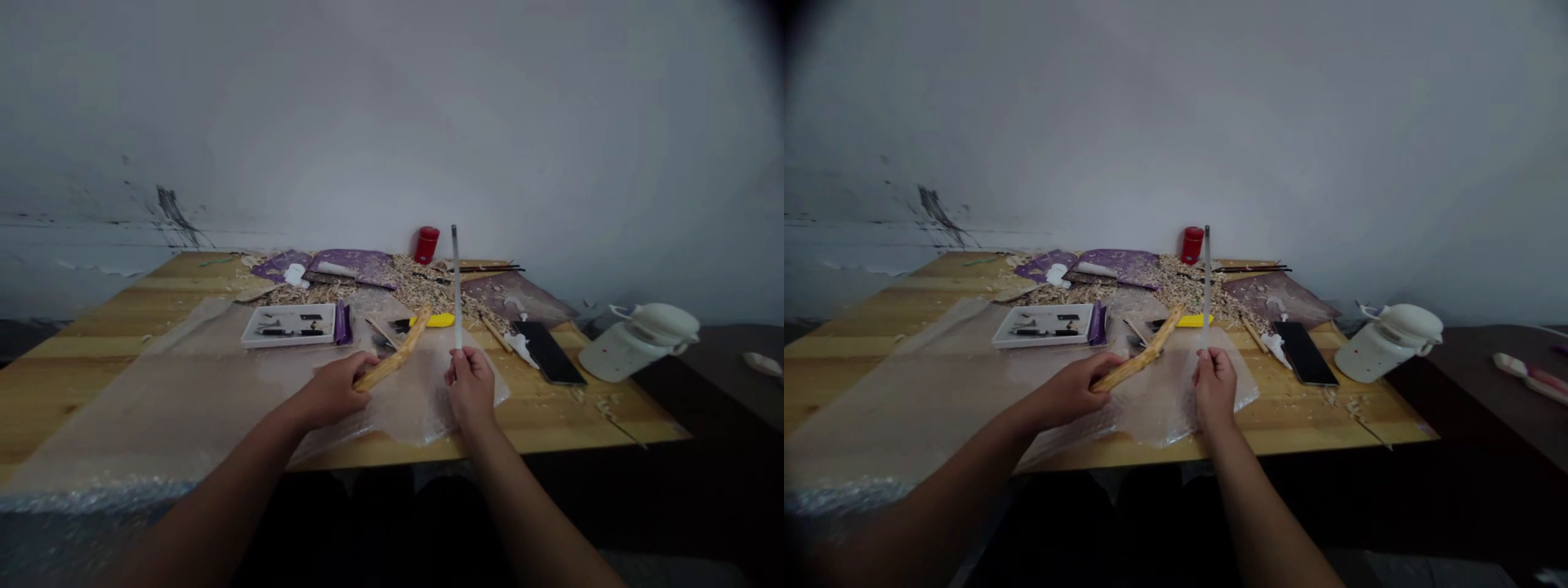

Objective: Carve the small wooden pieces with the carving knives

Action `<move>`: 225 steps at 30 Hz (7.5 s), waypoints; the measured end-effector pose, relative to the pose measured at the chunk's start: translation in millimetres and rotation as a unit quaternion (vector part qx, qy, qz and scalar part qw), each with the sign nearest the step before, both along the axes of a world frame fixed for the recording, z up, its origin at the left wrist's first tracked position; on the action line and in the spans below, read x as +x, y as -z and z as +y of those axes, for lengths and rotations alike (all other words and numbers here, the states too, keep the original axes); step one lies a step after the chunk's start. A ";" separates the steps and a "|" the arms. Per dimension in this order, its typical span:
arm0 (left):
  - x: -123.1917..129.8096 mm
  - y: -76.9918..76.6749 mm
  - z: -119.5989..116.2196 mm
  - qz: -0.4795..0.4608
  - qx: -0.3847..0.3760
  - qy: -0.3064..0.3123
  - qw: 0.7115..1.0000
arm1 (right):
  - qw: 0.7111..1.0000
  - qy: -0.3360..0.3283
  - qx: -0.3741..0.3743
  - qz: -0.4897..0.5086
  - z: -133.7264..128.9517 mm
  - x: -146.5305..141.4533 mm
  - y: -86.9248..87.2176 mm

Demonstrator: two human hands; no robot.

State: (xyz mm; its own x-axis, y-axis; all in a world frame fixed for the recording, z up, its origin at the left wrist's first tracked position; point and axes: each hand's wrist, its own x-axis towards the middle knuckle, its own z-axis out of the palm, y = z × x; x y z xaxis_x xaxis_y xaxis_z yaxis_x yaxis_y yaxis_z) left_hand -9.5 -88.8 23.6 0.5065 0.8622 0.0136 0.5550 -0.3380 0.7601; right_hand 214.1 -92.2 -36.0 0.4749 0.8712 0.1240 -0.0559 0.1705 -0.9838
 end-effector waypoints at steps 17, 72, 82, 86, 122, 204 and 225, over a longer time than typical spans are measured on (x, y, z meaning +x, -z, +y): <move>73.0 34.7 -16.2 0.107 0.121 0.041 0.986 | 0.815 -0.016 -0.061 -0.576 -142.2 47.3 13.8; 86.2 43.0 -22.3 0.182 0.160 0.038 0.969 | 0.633 -0.028 -0.087 -0.769 -147.1 13.4 19.0; 66.2 32.2 -12.3 0.089 0.143 -0.070 0.983 | 0.815 0.070 -0.145 -0.557 -104.0 45.6 -7.6; 43.3 11.2 -5.0 0.019 0.191 -0.194 0.962 | 0.858 0.055 -0.151 -0.488 -66.4 54.0 -13.1; 47.4 -92.9 8.4 -0.349 0.130 -0.175 0.912 | 0.958 0.036 0.216 -0.187 -17.9 -38.7 -113.2; 28.3 -63.7 7.8 -0.618 0.039 -0.155 0.770 | 0.907 -0.229 0.024 -0.353 -31.2 -19.3 -86.3; 19.8 -75.8 2.1 -0.580 0.027 -0.145 0.801 | 0.870 -0.239 0.068 -0.426 -23.6 0.0 -146.7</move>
State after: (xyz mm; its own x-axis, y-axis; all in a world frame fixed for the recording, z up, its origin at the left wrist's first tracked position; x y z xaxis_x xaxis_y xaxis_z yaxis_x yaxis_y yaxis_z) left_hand 10.3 -86.7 99.4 -0.0955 0.9238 0.3709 -0.4543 -0.3719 0.8095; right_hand 214.1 -115.9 110.8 -0.2525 0.8941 0.3698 0.5870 0.4454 -0.6761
